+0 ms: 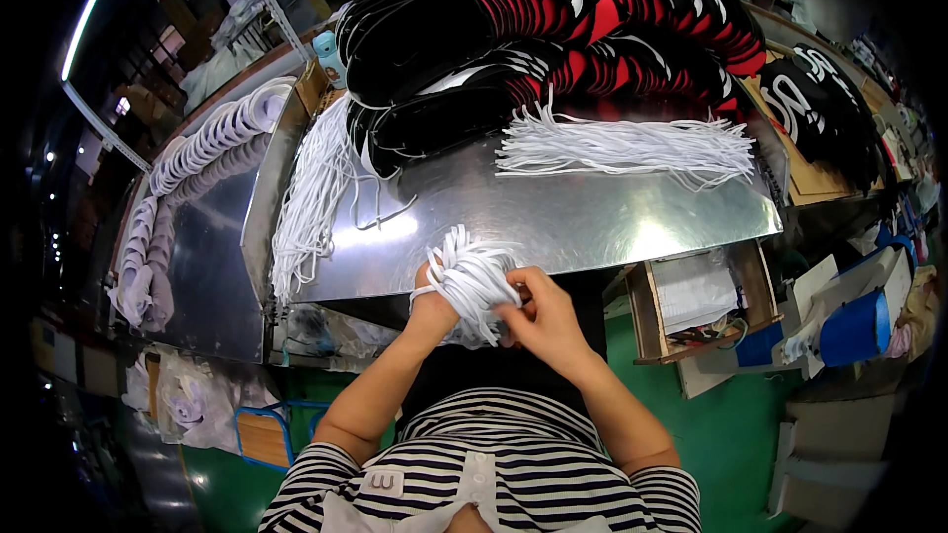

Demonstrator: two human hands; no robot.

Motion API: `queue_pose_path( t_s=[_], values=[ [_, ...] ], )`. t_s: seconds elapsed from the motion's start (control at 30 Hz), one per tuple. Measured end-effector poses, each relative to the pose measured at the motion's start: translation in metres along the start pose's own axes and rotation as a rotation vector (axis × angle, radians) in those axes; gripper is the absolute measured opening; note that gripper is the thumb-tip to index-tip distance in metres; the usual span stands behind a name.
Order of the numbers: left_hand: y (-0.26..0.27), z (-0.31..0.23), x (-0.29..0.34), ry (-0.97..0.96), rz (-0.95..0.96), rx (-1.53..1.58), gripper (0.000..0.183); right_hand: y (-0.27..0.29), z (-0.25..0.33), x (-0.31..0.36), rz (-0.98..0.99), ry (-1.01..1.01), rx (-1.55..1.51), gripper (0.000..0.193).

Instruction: The person picks up a bundle of white elastic laces and separates them into smaller groups, pulling and wrapping individual laces around the bundles.

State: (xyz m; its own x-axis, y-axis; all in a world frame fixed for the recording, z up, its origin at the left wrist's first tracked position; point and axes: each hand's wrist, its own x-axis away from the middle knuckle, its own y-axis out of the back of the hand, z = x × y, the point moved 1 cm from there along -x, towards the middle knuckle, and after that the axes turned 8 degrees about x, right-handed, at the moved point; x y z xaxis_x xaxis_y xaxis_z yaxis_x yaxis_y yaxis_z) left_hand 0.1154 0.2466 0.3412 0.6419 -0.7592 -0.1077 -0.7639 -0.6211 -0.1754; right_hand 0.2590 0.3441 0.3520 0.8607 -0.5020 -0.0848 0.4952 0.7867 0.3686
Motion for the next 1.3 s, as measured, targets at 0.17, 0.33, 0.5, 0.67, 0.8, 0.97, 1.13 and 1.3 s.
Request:
queue_pose_path(
  t_s=[0.17,0.33,0.5,0.67,0.8,0.97,1.13,1.3],
  values=[
    [0.019,0.009,0.005,0.106,-0.03,0.359,0.025,0.011,-0.017,-0.017,-0.206,0.061,-0.362,0.012],
    [0.012,0.019,0.007,0.344,-0.108,0.467,0.026,0.02,-0.013,-0.016,-0.212,0.029,-0.744,0.012],
    [0.022,0.017,-0.011,0.496,-0.024,1.018,0.029,0.031,-0.012,-0.015,-0.27,0.036,-0.625,0.015],
    [0.018,0.017,-0.007,0.438,-0.032,0.953,0.027,-0.014,0.019,-0.006,-0.079,0.291,0.18,0.029],
    [0.012,0.008,-0.007,0.481,-0.224,0.975,0.025,-0.017,0.004,-0.015,-0.196,0.24,0.206,0.014],
    [0.031,0.028,-0.009,0.45,-0.026,1.071,0.021,0.0,-0.008,-0.018,-0.146,0.061,-0.208,0.009],
    [0.02,0.021,-0.007,0.463,-0.1,0.915,0.023,0.023,-0.01,-0.02,-0.3,-0.022,-0.453,0.009],
    [0.01,0.013,-0.006,0.399,-0.019,0.858,0.022,0.011,0.025,-0.015,-0.274,0.356,0.169,0.043]
  ],
)
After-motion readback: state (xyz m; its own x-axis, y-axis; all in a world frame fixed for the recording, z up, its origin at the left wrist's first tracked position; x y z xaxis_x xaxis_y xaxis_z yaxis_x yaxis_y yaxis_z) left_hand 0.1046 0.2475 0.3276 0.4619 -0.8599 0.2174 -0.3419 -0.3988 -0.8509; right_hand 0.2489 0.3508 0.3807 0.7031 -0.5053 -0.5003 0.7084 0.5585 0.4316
